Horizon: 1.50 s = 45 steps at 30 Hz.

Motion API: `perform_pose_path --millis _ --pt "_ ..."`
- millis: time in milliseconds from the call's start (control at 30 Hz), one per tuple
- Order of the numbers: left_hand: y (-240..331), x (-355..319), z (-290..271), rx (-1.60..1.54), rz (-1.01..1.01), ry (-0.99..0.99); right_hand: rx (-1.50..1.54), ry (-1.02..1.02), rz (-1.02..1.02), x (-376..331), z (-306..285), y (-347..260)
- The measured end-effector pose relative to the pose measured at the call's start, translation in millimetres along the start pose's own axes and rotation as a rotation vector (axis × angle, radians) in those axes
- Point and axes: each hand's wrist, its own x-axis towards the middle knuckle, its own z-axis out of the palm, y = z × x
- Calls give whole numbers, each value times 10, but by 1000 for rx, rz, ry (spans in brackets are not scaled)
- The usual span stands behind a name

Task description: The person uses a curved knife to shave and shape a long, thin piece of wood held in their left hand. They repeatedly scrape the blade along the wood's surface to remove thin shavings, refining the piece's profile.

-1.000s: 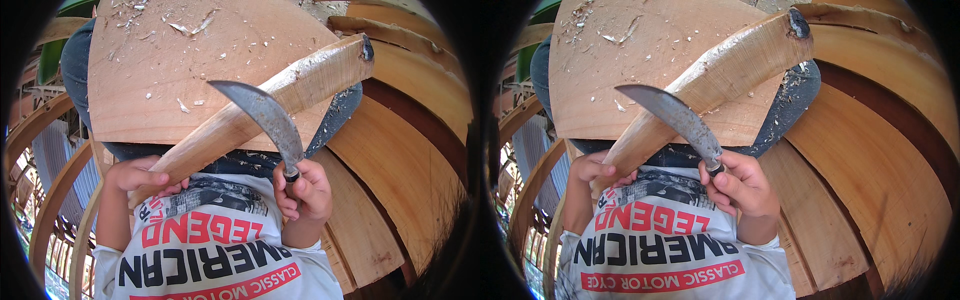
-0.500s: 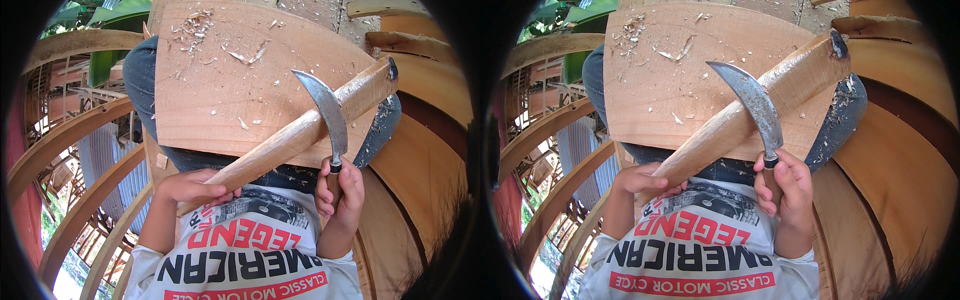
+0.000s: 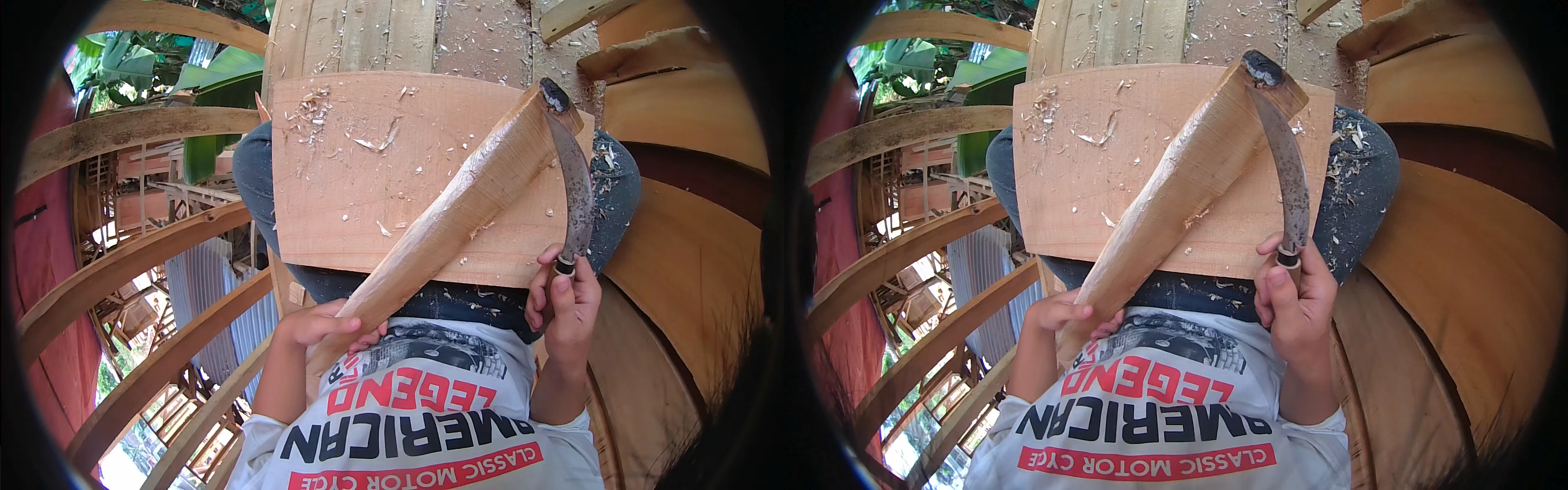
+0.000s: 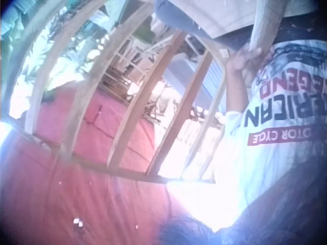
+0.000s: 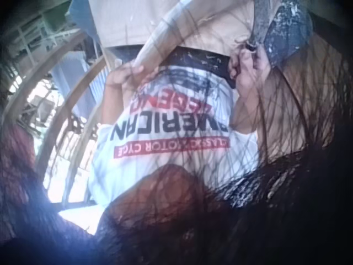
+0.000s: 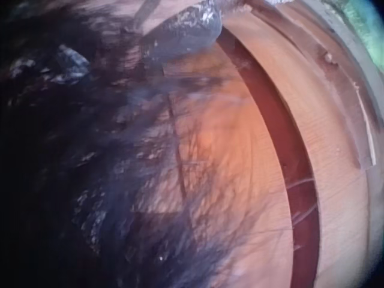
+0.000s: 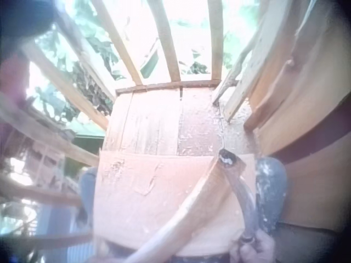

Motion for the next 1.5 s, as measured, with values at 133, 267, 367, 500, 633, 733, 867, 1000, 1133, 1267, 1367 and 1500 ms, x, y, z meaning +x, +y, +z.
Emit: perform_pose_path --millis 133,267,367,500,633,733,867,1000,1133,1267,1367,1500 --pt "30 -63 87 66 -3 56 61 -54 -76 -29 74 108" --pt "-1 -149 139 -62 69 61 -193 10 -163 -10 107 51" --pt "-93 -228 135 -157 117 110 -374 107 -362 75 110 86" --pt "-18 -307 272 -24 153 260 -267 159 -227 44 191 120" --pt "75 -295 429 454 218 470 -428 108 -242 80 322 154" --pt "194 -310 539 612 151 527 -702 -26 -247 99 457 -2" --pt "260 -250 597 833 211 665 -873 -14 -432 133 441 11" --pt "322 -267 616 889 150 727 -1001 -53 -320 140 432 -85" --pt "330 -259 643 910 117 757 -1117 -93 -354 219 394 -169" --pt "288 -268 604 947 153 849 -1209 -55 -288 241 393 -275" --pt "353 -281 572 1034 196 882 -1198 -23 -269 281 427 -338" --pt "409 -269 526 1063 204 847 -1366 5 -224 362 477 -377"
